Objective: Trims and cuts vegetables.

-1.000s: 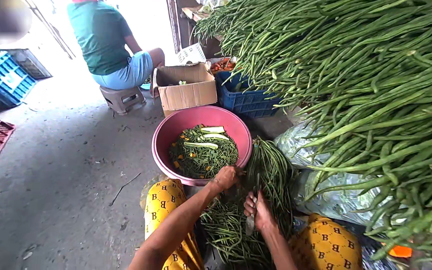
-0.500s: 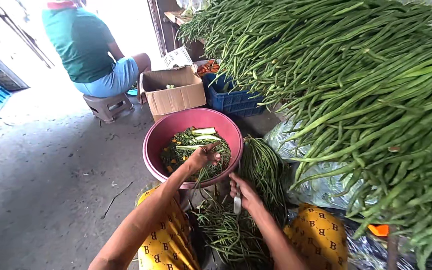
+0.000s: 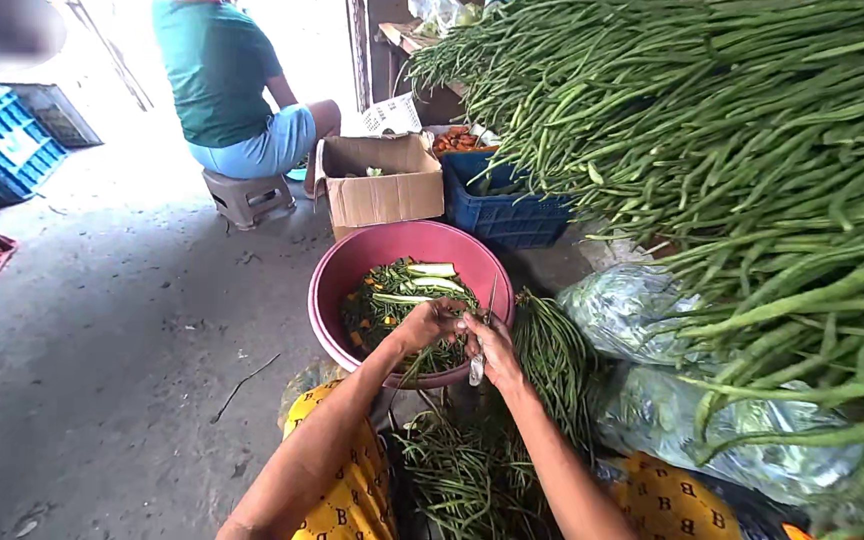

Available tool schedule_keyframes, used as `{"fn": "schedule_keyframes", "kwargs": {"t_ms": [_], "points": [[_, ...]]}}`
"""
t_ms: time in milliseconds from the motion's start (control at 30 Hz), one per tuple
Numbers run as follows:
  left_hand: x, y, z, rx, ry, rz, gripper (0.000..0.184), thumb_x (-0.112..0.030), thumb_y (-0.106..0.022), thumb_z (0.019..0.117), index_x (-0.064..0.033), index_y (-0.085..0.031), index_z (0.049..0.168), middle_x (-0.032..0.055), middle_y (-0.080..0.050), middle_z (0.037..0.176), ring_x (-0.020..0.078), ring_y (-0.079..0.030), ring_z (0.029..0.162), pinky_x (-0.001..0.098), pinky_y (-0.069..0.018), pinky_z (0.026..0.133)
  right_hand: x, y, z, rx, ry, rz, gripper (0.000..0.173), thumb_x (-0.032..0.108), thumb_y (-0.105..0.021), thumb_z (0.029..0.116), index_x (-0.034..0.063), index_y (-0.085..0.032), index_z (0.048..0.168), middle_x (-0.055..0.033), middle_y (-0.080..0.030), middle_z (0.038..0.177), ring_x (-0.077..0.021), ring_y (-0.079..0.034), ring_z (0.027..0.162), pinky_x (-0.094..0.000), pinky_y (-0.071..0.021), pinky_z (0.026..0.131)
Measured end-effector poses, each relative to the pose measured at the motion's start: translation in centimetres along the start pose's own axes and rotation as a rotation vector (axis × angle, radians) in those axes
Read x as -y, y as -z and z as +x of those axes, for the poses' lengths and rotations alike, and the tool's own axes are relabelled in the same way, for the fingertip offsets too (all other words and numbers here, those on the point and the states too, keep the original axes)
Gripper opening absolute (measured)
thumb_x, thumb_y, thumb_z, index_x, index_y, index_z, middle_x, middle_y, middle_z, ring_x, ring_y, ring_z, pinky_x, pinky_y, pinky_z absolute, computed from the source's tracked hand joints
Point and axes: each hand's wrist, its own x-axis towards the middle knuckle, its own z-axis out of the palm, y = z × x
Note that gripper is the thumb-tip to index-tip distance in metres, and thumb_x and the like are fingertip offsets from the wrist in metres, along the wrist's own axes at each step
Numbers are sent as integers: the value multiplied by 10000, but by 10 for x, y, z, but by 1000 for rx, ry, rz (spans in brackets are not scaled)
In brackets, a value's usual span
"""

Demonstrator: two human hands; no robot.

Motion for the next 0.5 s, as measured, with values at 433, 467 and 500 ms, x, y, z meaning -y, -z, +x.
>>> {"fn": "schedule_keyframes", "kwargs": {"t_ms": [433,467,500], "points": [[7,31,0,-109,141,160,300,-171,-402,1114,16,-616,1209,1,-555,875,42,-511,694,219,-467,686,12,1,67,-100,1,12,96,102,-531,1063,16,-570,1041,-14,-556,707,-45,-440,449,-182,-433,440],[8,33,1,-167,145,174,303,-162,-406,1112,25,-629,1196,15,-560,872,54,-501,693,232,-460,689,7,1,65,-102,-12,-11,115,133,-531,1069,22,-559,1074,-17,-553,738,-52,-444,468,-190,-436,451],[10,34,2,-217,148,174,302,-159,-409,1111,29,-635,1186,21,-560,864,62,-492,686,240,-455,684,3,2,62,-104,-45,-56,148,179,-537,1072,34,-543,1103,-9,-533,749,-57,-444,488,-200,-438,464]]}}
